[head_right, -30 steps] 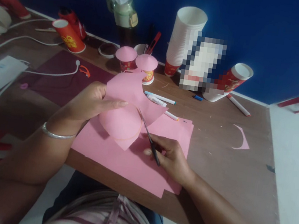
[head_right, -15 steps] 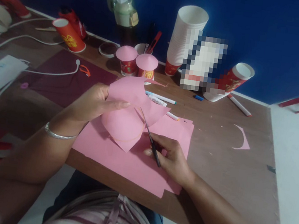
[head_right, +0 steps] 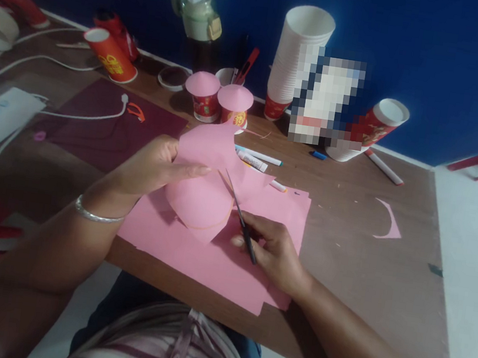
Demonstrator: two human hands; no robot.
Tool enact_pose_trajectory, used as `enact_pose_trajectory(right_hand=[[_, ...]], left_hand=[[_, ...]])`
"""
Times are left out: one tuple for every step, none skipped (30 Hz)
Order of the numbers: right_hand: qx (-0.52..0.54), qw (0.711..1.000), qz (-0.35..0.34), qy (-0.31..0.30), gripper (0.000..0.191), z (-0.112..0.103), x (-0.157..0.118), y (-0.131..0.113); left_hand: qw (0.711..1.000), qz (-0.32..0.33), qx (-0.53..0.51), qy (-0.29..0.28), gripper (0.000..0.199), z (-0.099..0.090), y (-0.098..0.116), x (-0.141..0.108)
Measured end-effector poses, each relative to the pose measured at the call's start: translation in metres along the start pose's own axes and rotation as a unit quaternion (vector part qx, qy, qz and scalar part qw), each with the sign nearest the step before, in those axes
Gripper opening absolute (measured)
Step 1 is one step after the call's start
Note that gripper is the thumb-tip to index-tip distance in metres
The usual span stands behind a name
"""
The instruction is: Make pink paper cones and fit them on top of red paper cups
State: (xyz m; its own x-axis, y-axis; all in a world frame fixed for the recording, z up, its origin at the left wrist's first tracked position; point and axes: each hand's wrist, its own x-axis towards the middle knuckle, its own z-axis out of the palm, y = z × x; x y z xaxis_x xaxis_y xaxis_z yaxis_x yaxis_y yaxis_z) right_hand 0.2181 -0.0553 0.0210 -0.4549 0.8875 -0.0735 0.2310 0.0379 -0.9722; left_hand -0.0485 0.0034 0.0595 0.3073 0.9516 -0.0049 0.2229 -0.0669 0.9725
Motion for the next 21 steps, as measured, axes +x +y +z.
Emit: enact_pose_trajectory(right_hand=[[0.003,1.0,0.001,-0.003,0.037,0.0001,0.0002,-0.0009],[0.006,1.0,0.003,-0.005,0.036,0.0002,0.0003,-0.0017],[0.01,1.0,0.004,-0.006,0.036,0.0003,0.0002,-0.0022],[0.013,1.0,0.007,-0.007,0.036,0.0004,0.0001,-0.0024],[0.016,1.0,0.01,-0.009,0.036,0.0004,-0.0001,-0.0024],[0.018,1.0,0.013,-0.01,0.036,0.0003,-0.0004,-0.0022],[0.018,1.0,0.015,-0.013,0.036,0.0002,-0.0007,-0.0018],[0.019,1.0,0.017,-0.015,0.036,0.0001,-0.001,-0.0012],[0.018,1.0,0.017,-0.017,0.036,-0.0001,-0.0013,-0.0007],[0.018,1.0,0.017,-0.019,0.037,-0.0004,-0.0016,-0.0001],[0.019,1.0,0.016,-0.018,0.038,-0.0006,-0.0018,0.0004],[0.02,0.999,0.017,-0.018,0.039,-0.0008,-0.0019,0.0008],[0.023,0.999,0.016,-0.018,0.04,-0.001,-0.0021,0.0012],[0.027,0.999,0.016,-0.018,0.04,-0.0011,-0.0022,0.0016],[0.03,0.999,0.017,-0.019,0.041,-0.0011,-0.0023,0.0019],[0.031,0.999,0.017,-0.02,0.042,-0.001,-0.0024,0.0022],[0.03,0.999,0.016,-0.021,0.043,-0.001,-0.0024,0.0024],[0.028,0.999,0.017,-0.023,0.045,-0.0009,-0.0023,0.0025],[0.026,0.999,0.019,-0.024,0.047,-0.0008,-0.0021,0.0024],[0.024,0.999,0.022,-0.025,0.05,-0.0008,-0.0019,0.0022],[0.022,0.999,0.025,-0.027,0.051,-0.0009,-0.0015,0.0018]], left_hand=[[1.0,0.003,0.002,-0.001,0.034,-0.0001,-0.0001,0.0002],[1.0,0.005,0.005,-0.002,0.034,-0.0004,-0.0004,0.0003],[1.0,0.008,0.009,-0.001,0.034,-0.0007,-0.0009,0.0004],[1.0,0.009,0.014,0.001,0.035,-0.0011,-0.0015,0.0005],[1.0,0.007,0.021,0.003,0.037,-0.0016,-0.0021,0.0004],[1.0,0.006,0.028,0.005,0.039,-0.002,-0.0027,0.0003],[0.999,0.005,0.034,0.007,0.041,-0.0023,-0.003,0.0002],[0.999,0.004,0.038,0.008,0.042,-0.0026,-0.0032,-0.0001],[0.999,0.003,0.042,0.008,0.043,-0.0028,-0.0032,-0.0003],[0.999,0.002,0.044,0.009,0.043,-0.003,-0.0031,-0.0005],[0.999,0.002,0.044,0.011,0.043,-0.0031,-0.0029,-0.0006],[0.999,0.001,0.042,0.012,0.043,-0.0031,-0.0027,-0.0007],[0.999,0.001,0.041,0.013,0.043,-0.0032,-0.0025,-0.0008],[0.999,0.0,0.038,0.014,0.043,-0.0034,-0.0023,-0.0007],[0.999,0.001,0.036,0.016,0.042,-0.0036,-0.0023,-0.0007],[0.999,0.0,0.033,0.016,0.041,-0.0039,-0.0023,-0.0005],[0.999,0.0,0.03,0.017,0.039,-0.0042,-0.0024,-0.0004],[0.999,-0.001,0.027,0.019,0.038,-0.0046,-0.0026,-0.0003],[1.0,-0.002,0.023,0.02,0.037,-0.0049,-0.0028,-0.0003],[1.0,-0.004,0.018,0.022,0.037,-0.0052,-0.0031,-0.0003],[1.0,-0.005,0.009,0.027,0.037,-0.0054,-0.0032,-0.0003]])
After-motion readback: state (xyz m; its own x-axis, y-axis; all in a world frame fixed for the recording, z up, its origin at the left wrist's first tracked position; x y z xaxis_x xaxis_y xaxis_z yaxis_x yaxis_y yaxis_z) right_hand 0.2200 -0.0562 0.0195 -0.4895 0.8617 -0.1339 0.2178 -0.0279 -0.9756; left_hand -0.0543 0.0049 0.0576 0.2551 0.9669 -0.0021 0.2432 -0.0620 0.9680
